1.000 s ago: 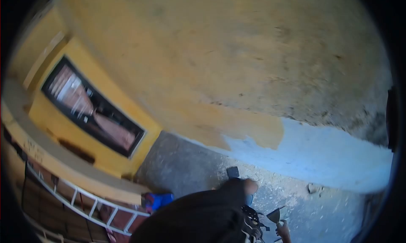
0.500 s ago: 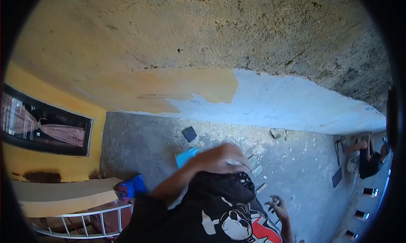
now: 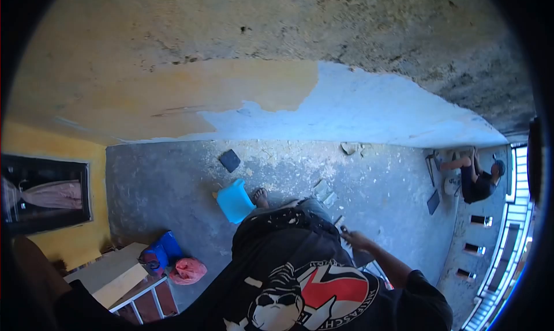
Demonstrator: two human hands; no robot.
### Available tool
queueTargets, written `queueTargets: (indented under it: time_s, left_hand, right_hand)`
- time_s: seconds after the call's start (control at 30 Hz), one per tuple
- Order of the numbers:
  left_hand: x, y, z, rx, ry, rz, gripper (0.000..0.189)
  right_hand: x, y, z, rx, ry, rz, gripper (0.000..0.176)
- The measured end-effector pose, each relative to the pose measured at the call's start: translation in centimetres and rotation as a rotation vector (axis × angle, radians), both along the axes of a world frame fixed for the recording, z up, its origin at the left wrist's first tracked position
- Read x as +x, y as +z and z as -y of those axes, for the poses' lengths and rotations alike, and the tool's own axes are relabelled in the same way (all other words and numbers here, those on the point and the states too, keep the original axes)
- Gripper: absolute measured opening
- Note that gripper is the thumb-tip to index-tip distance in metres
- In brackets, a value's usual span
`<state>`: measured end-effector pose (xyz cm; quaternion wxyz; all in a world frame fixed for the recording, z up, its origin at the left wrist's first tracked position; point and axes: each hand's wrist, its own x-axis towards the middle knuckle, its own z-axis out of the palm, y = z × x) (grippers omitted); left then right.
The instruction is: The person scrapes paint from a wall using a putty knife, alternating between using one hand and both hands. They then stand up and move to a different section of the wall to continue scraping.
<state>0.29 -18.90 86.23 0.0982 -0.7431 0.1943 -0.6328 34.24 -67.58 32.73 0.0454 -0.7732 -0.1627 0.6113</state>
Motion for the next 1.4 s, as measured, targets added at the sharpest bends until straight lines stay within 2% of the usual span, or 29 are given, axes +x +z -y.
queueTargets:
  time_s: [0.03,0.1,0.17,0.2,0.3,0.43,0.47,0.53,0.57,0.6,0.63,0.67,0.7,0.73,0.77,0.8,0.83,0.87,0.9,0.97,1.03,1.07,1.13,1.17,1.23,1.27,1.3,1.37,1.4]
  left_hand:
    - [-0.5,0.0,-0.1,-0.004,0.015,0.001,0.023]
    - [-2.3,-0.3,1.4,0.05,0.048,0.062,0.022]
    - [-3.5,-0.2,2.5,0.055,0.086,0.081,0.022]
    - [-4.1,-0.2,3.3,0.062,0.1,0.096,0.022]
    - [-5.0,-1.7,5.6,0.05,0.092,0.142,0.022]
    - [-3.6,-6.8,8.3,-0.045,0.031,0.281,0.022]
    - [-2.6,-9.5,8.7,-0.127,0.04,0.318,0.022]
    - [0.2,-18.8,9.5,-0.558,0.152,0.292,0.022]
    - [1.9,-24.8,10.4,-0.978,0.274,0.12,0.022]
    - [3.7,-30.6,12.1,-1.417,0.367,-0.241,0.022]
    - [4.8,-35.2,14.6,-1.661,0.397,-0.721,0.022]
    - [5.5,-38.2,17.7,-1.467,0.261,-0.997,0.018]
    - [3.9,-43.6,21.0,-1.493,0.218,-1.257,0.018]
    - [4.0,-44.7,24.0,-1.526,0.129,-1.414,0.023]
    - [5.4,-45.3,26.9,-1.793,0.005,-1.284,0.022]
    - [6.3,-45.8,30.0,-2.072,-0.11,-1.137,0.021]
    - [7.6,-46.3,32.0,-2.155,-0.207,-1.138,0.024]
    - [9.4,-47.0,33.3,-2.231,-0.306,-1.119,0.026]
    - [11.3,-47.9,34.5,-2.222,-0.351,-1.246,0.032]
    - [14.6,-48.5,36.0,-2.195,-0.383,-1.393,0.039]
    - [17.2,-48.0,37.4,-2.521,-0.538,-1.602,0.049]
    - [18.4,-47.0,38.3,-2.504,-0.528,-1.625,0.049]
    - [20.7,-44.9,39.4,-2.755,-1.252,-1.1,0.043]
    - [21.1,-45.7,39.3,-2.736,-1.243,-1.134,0.043]
    - [22.0,-48.8,38.9,-2.444,-1.602,-0.898,0.029]
    - [22.0,-49.7,38.4,-2.645,-1.56,-0.82,0.018]
    - [21.9,-49.9,38.1,-2.64,-1.57,-0.824,0.018]
    - [21.5,-50.3,37.6,-2.524,-1.506,-0.871,0.015]
    - [21.4,-49.9,37.2,-2.577,-1.442,-0.915,0.017]
  right_hand:
    - [-1.1,-0.5,0.3,-0.037,-0.235,-0.159,0.063]
    - [-1.7,-10.0,6.7,0.238,0.143,0.151,0.064]
    - [-2.4,-0.6,0.8,0.09,-0.11,-0.007,0.058]
    - [-1.6,1.3,0.2,0.094,-0.084,-0.002,0.058]
    - [-0.4,4.4,0.4,0.034,-0.111,-0.126,0.051]
    - [-0.9,7.8,3.7,0.435,-0.126,-0.335,0.048]
    - [-0.6,6.5,6.3,0.383,-0.057,-0.328,0.047]
    - [-0.9,5.3,10.8,0.346,-0.014,-0.318,0.045]
    - [-1.8,6.1,12.3,0.337,-0.015,-0.314,0.044]
    - [-2.4,6.3,13.8,0.328,-0.008,-0.31,0.042]
    - [-2.8,5.8,15.6,0.206,-0.007,-0.363,0.048]
    - [-4.2,4.1,18.5,0.368,-0.115,-0.304,0.043]
    - [-4.9,2.3,20.0,0.543,-0.16,-0.154,0.039]
    - [-5.6,0.5,21.5,0.707,-0.184,0.018,0.037]
    - [-5.2,1.2,20.9,0.714,-0.222,0.028,0.037]
    - [-3.8,4.4,18.7,0.565,-0.21,0.08,0.041]
    - [-2.7,7.4,16.7,0.414,-0.185,0.122,0.045]
    - [-2.1,9.5,15.0,0.476,-0.277,0.143,0.044]
    - [-1.6,10.8,13.1,0.55,-0.367,0.17,0.043]
    - [-2.2,10.2,10.5,1.03,-0.842,-0.056,0.044]
    - [-2.9,10.7,7.0,1.507,-0.994,-0.264,0.046]
    - [-3.2,12.2,5.3,1.621,-1.0,-0.273,0.049]
    - [-3.8,14.5,3.3,1.797,-1.021,-0.327,0.053]
    - [-3.9,14.8,3.2,1.794,-0.952,-0.343,0.05]
    - [-3.8,16.8,3.8,1.721,-0.75,-0.159,0.045]
    - [-3.8,17.4,4.1,1.728,-0.751,-0.148,0.045]
    - [-3.9,17.7,4.6,1.709,-0.666,0.048,0.043]
    - [-3.9,17.7,6.3,1.676,-0.559,0.237,0.041]
    - [-3.7,17.3,7.9,1.633,-0.656,0.009,0.041]
